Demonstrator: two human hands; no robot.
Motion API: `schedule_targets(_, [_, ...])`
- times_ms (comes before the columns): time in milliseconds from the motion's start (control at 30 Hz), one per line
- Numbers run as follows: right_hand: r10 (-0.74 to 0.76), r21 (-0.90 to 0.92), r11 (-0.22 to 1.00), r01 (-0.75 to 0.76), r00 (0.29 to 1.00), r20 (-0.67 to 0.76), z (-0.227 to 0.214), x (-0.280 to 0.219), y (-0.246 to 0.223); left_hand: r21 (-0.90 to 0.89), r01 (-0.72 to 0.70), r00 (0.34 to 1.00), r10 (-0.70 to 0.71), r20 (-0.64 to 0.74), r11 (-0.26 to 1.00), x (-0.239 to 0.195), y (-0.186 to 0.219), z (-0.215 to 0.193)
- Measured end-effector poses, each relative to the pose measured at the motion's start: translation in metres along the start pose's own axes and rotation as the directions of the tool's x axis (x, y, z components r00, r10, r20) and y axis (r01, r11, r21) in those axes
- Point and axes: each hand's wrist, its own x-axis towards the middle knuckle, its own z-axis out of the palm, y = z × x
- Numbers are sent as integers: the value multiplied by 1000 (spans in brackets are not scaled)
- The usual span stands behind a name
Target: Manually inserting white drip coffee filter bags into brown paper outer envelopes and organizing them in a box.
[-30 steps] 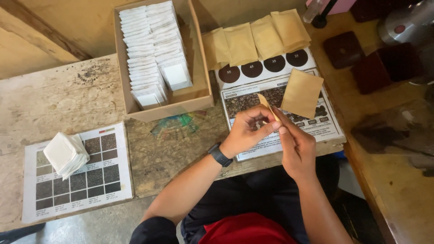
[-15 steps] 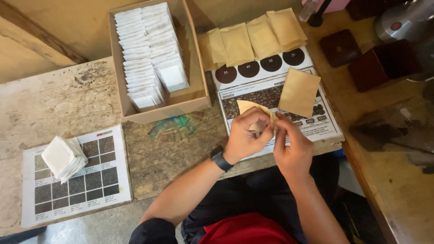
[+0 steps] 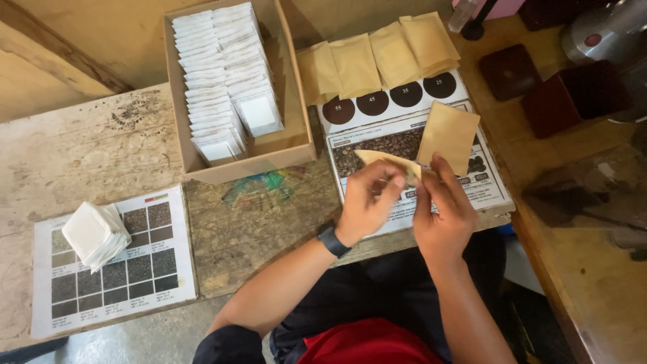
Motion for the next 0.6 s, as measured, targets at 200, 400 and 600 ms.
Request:
schedule_targets(200, [-226,-39,973,226,974,13,9,-12,10,-683,572,684,-724,92,454,7,-3,-2])
schedule_targets(400, [-276,17,961,276,959,56,13,-9,-15,-816,481,776,-589,226,321,7,-37,-24])
schedule_targets(600, [-250,-92,961,259,963,98,24,-13,-16,-844,437,727,-675,126,312,12,-14,-8])
